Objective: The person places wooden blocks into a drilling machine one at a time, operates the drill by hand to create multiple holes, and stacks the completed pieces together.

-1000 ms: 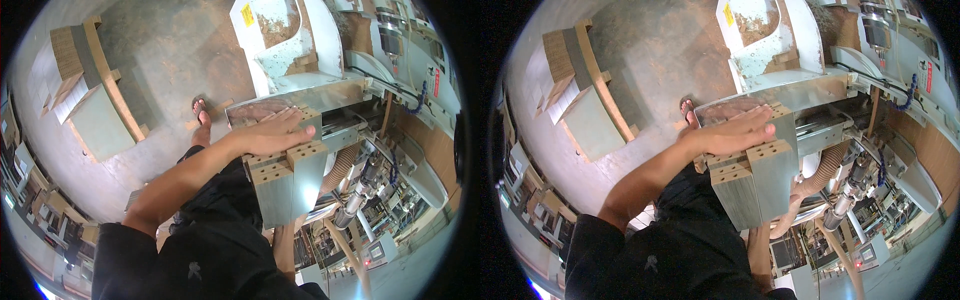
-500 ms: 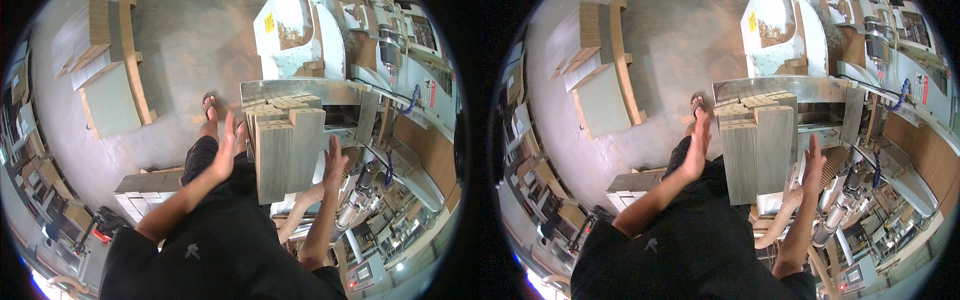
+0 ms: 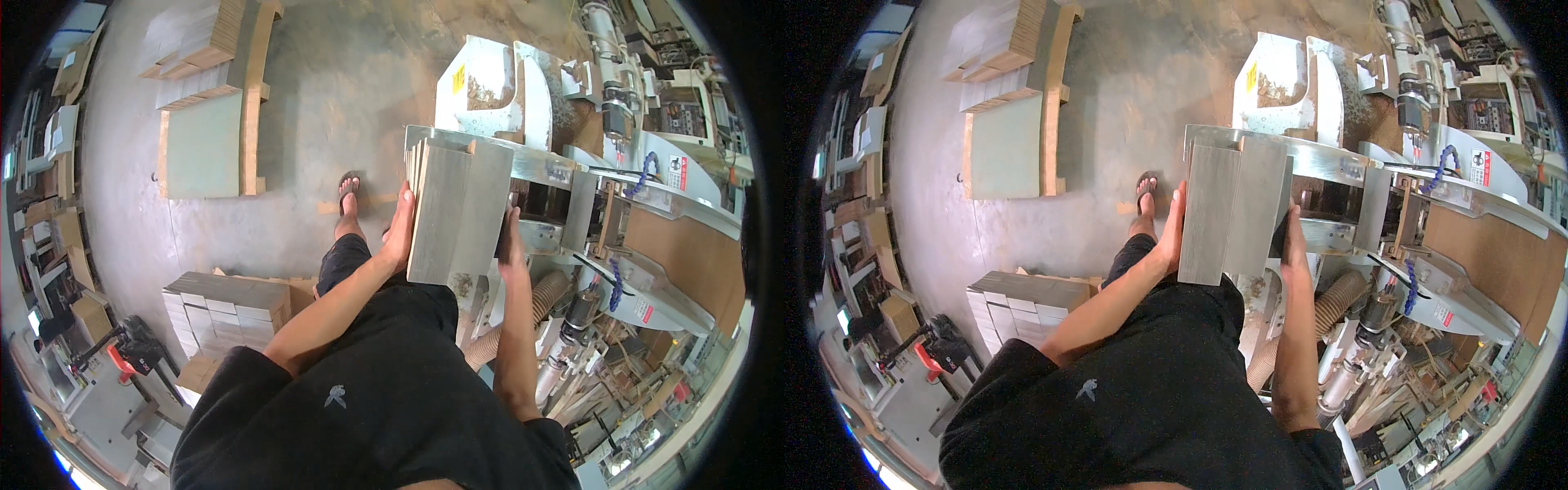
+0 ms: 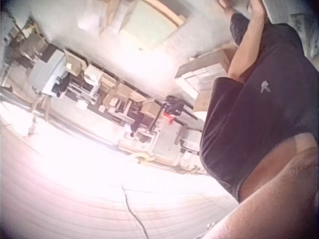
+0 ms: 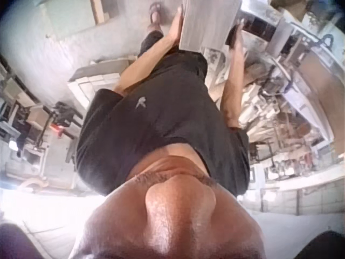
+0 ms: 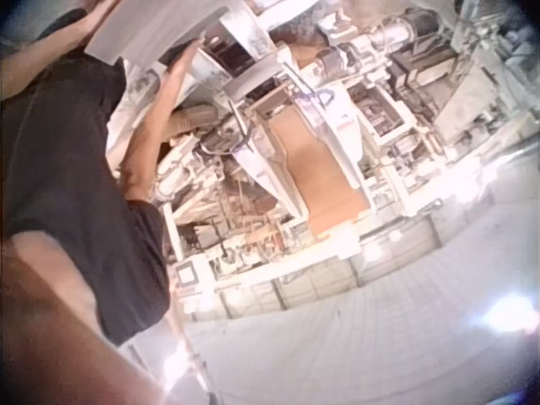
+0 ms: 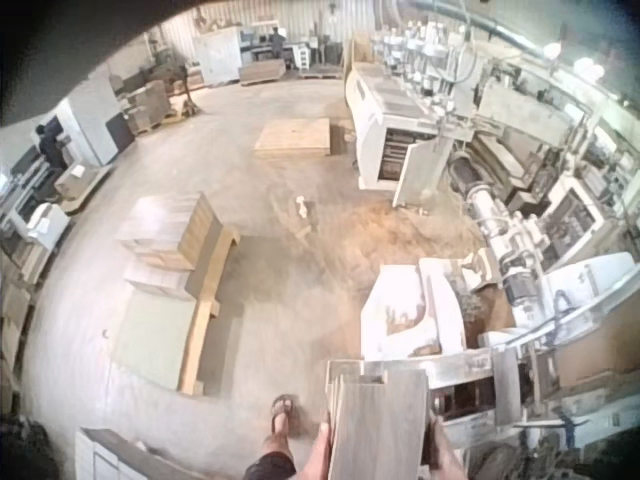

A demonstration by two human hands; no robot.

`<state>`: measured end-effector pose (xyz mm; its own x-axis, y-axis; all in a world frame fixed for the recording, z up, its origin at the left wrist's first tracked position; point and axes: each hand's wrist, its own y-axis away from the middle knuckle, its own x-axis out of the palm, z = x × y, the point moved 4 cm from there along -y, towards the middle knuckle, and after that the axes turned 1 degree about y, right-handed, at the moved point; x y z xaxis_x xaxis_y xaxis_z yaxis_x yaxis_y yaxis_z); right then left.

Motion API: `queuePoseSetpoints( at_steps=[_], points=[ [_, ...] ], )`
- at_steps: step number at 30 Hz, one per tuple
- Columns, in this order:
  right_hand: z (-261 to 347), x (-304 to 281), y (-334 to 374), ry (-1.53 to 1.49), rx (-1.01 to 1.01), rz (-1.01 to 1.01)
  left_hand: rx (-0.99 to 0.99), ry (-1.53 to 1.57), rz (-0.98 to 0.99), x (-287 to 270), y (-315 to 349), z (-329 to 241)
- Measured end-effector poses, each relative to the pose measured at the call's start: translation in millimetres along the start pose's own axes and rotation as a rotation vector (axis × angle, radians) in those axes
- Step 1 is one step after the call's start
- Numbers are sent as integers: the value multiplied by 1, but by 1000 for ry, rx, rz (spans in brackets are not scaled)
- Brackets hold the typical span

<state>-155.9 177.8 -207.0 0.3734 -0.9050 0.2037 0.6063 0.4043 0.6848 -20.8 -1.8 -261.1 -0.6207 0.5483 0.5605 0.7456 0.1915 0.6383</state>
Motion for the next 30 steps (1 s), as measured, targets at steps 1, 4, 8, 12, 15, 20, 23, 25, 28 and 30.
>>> queuePoseSetpoints(
  at_steps=[1, 4, 8, 12, 15, 20, 23, 25, 28, 30],
  points=[
    [-1, -1, 0, -4, 10, 13, -1, 32, 19, 2, -1, -2],
    [-6, -11, -3, -49, 1, 32, -91, 88, 10, 6, 5, -5],
    [-27, -25, 1, -133, -29, -52, -57, 217, 47, 11, 43, 0],
    [-40, -16, 17, -227, -69, 62, -96, -62, -294, 14, 73, 9],
    [-34, -21, 19, -107, -105, -3, 178, -162, -127, 34, 81, -14],
    [-35, -26, 8, -81, -116, 132, 148, -81, -78, 40, 90, -27],
    [-40, -31, 6, -90, -94, 137, -149, -90, -116, 10, 82, -14],
    [-36, -44, 13, 188, -213, -105, -13, -188, -182, -18, 71, -20],
    [-4, -63, 19, 557, -423, -400, 77, -227, -195, -71, 66, -28],
    [18, -75, 29, 644, -607, -469, 142, -228, -251, -114, 75, -32]
  ],
)
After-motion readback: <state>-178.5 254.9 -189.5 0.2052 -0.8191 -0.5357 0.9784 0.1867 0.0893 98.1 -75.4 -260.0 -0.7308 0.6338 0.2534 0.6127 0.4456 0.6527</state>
